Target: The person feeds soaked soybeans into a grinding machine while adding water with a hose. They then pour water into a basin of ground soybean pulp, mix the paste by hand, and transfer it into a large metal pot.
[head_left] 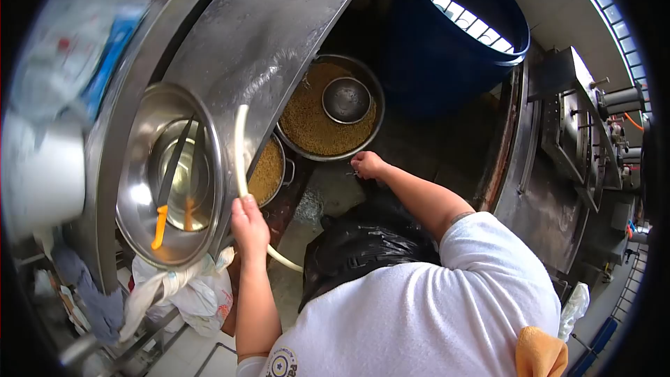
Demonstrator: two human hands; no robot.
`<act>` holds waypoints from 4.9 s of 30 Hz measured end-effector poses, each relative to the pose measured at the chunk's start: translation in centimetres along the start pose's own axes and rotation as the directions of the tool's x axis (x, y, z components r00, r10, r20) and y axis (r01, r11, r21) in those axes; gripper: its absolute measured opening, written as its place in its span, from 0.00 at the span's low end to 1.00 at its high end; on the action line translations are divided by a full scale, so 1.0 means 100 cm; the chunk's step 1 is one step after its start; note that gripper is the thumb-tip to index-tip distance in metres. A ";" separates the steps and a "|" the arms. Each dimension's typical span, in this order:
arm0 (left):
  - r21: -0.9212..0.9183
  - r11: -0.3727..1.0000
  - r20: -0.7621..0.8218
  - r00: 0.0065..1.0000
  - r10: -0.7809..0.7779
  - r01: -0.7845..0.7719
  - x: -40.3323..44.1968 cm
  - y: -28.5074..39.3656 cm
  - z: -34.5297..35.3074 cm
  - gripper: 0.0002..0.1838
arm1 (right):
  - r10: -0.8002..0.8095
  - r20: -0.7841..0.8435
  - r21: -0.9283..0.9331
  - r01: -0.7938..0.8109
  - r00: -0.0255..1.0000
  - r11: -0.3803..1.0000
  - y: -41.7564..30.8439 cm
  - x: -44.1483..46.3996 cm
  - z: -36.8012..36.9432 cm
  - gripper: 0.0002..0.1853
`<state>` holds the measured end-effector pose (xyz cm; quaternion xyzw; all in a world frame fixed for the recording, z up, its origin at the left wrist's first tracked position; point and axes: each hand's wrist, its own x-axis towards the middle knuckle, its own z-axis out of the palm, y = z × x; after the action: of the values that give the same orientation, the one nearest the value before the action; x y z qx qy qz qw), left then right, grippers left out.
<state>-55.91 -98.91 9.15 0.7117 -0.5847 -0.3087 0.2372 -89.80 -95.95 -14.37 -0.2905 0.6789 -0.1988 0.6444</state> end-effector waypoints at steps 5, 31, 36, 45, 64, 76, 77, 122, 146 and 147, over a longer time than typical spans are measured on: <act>0.171 0.984 -0.196 0.980 -0.012 0.046 0.095 -0.021 0.042 0.20 | 0.084 0.057 -0.140 -0.075 0.995 0.987 0.024 0.082 -0.033 0.15; 0.437 0.773 -0.338 0.880 -0.333 0.460 0.162 0.001 0.083 0.31 | -0.084 -0.651 -0.065 0.056 0.754 0.996 0.050 0.406 -0.112 0.32; 0.398 0.784 -0.305 0.875 -0.376 0.476 0.163 -0.003 0.075 0.30 | -0.588 -0.541 -0.496 0.336 0.602 0.801 -0.070 0.431 -0.143 0.31; 0.482 0.794 -0.261 0.926 -0.274 0.371 0.163 -0.013 0.069 0.28 | -0.628 0.012 -0.799 0.385 0.778 0.462 -0.111 0.495 -0.072 0.35; 0.430 0.796 -0.283 0.901 -0.330 0.426 0.164 -0.019 0.071 0.26 | 0.093 -0.160 0.375 -0.027 0.983 0.927 0.039 0.424 -0.070 0.30; 0.234 0.899 -0.278 0.912 -0.301 0.369 0.094 -0.028 0.058 0.24 | 0.040 -0.068 0.800 0.030 0.997 0.600 0.062 0.220 -0.143 0.24; 0.230 0.905 -0.287 0.913 -0.289 0.358 0.059 -0.031 0.055 0.24 | 0.007 -0.091 0.742 0.063 0.996 0.667 0.046 0.185 -0.156 0.26; -0.662 -0.243 -0.113 -0.415 -0.903 0.709 -1.057 -0.075 -0.030 0.28 | 0.262 0.907 -0.363 0.295 0.330 0.884 0.156 -0.662 0.709 0.30; -0.897 -0.046 -0.219 -0.535 -0.816 0.439 -1.162 -0.051 -0.162 0.23 | 0.139 0.676 0.724 0.616 -0.724 -0.311 0.398 -1.002 0.912 0.41; -0.901 -0.021 -0.239 -0.536 -0.810 0.433 -1.169 -0.053 -0.161 0.22 | 0.133 0.685 0.713 0.622 -0.716 -0.323 0.396 -1.002 0.913 0.41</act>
<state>-55.36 16.17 35.61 0.8485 0.4119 -0.0232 0.3314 -4.81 8.58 27.92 -0.8792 -0.3946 -0.1175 0.2399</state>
